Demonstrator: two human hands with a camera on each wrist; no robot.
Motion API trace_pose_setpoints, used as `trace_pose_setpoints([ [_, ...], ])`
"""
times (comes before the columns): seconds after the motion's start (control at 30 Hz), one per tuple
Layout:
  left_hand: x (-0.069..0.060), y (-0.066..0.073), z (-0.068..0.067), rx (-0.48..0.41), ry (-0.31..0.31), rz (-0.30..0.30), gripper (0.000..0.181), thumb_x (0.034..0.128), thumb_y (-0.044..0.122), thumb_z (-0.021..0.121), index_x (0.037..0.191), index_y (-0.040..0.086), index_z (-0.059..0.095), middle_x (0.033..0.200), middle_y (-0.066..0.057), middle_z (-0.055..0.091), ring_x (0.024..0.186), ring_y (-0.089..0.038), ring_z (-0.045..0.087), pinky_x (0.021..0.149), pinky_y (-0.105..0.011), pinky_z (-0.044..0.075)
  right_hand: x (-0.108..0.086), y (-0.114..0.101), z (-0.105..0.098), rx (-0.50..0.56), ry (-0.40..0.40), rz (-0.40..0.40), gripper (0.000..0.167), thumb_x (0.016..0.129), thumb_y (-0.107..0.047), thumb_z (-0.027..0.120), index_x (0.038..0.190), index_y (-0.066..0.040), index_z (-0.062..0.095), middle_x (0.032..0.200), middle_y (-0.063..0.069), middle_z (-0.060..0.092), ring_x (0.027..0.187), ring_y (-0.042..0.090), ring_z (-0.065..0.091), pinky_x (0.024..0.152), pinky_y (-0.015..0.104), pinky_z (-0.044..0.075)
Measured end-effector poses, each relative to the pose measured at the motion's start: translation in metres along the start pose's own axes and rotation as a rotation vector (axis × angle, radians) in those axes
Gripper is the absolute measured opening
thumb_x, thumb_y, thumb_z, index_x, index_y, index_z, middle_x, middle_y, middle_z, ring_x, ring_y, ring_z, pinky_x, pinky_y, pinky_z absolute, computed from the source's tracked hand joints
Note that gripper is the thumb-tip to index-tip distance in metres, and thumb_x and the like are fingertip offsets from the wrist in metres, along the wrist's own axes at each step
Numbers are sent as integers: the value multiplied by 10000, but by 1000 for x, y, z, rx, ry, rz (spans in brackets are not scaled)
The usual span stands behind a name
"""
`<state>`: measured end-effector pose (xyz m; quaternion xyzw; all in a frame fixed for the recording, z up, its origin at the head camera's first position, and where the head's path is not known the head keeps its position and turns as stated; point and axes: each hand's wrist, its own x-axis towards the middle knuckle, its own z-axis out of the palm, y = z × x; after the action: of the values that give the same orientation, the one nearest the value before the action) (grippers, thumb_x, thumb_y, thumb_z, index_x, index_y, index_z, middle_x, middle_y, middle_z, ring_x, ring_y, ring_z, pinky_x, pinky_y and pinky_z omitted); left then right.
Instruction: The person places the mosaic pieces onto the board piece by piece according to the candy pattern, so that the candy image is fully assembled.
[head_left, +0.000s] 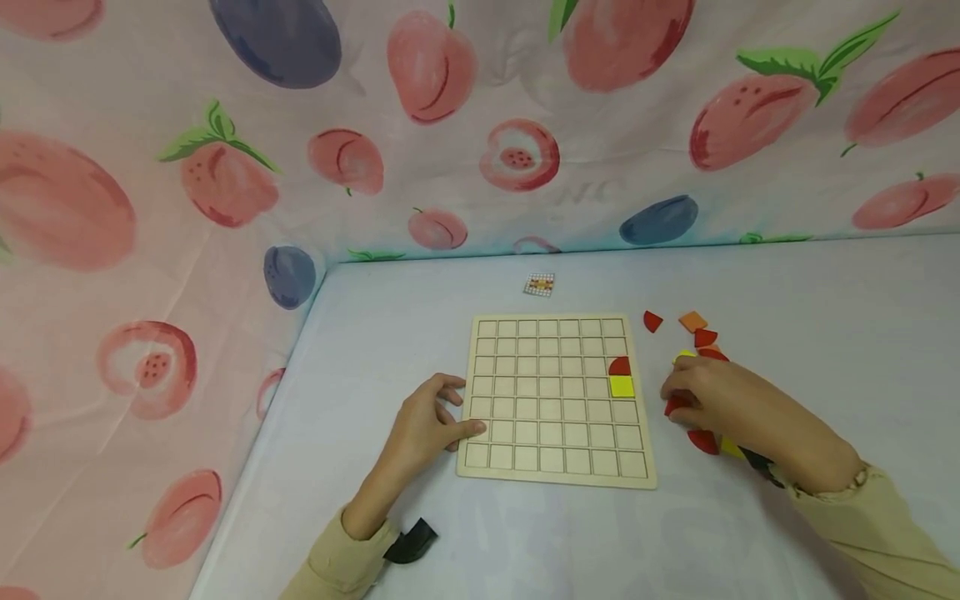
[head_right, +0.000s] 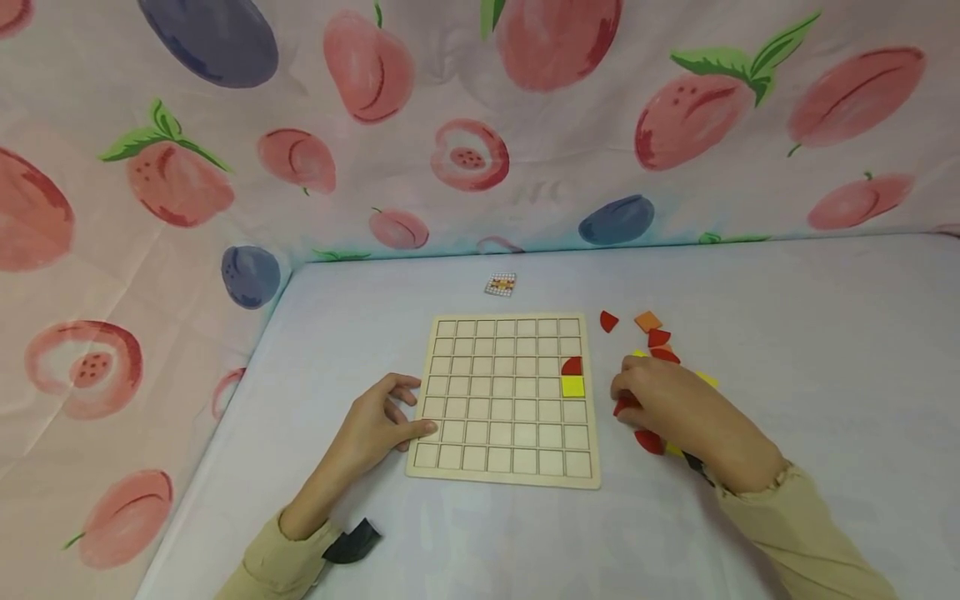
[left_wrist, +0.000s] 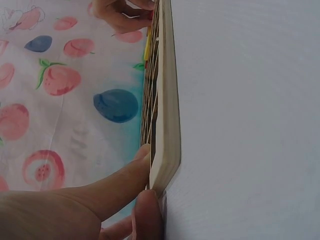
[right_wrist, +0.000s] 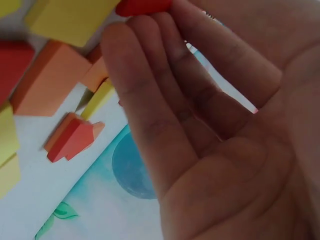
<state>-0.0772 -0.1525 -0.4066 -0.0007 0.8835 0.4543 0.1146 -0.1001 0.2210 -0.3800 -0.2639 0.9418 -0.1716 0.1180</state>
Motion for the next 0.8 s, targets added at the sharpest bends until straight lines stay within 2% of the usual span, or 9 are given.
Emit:
trace_pose_setpoints([
  [0.33,-1,1,-1,13,9,-6,611,763,151,870,1293,100,570,1069,-48,598,536,-147,607,547,-298,517,3,-8,-3,58,26,74,177,772,-73,842,799,-168,695,760,-81,594,679,88,502,567,215,470],
  [0.47,-1,1,-1,16,6,3,613,768,154,868,1296,83,566,1074,-62,600,536,-140,604,548,-296,512,4,-11,-5,59,62,66,142,778,-79,837,858,-151,744,814,-63,645,728,97,558,623,250,523],
  [0.67,-1,0,0,12,7,10,608,768,165,869,1288,70,569,1079,-80,603,537,-134,596,546,-295,502,7,-16,-4,99,131,10,138,774,-89,839,881,-134,765,865,-48,712,774,125,631,675,286,557],
  [0.8,0,0,0,18,7,10,604,768,160,868,1286,74,570,1073,-73,604,540,-131,598,542,-286,501,9,-18,-2,152,124,3,123,787,-103,832,880,-150,765,882,-51,729,803,127,655,685,264,552],
])
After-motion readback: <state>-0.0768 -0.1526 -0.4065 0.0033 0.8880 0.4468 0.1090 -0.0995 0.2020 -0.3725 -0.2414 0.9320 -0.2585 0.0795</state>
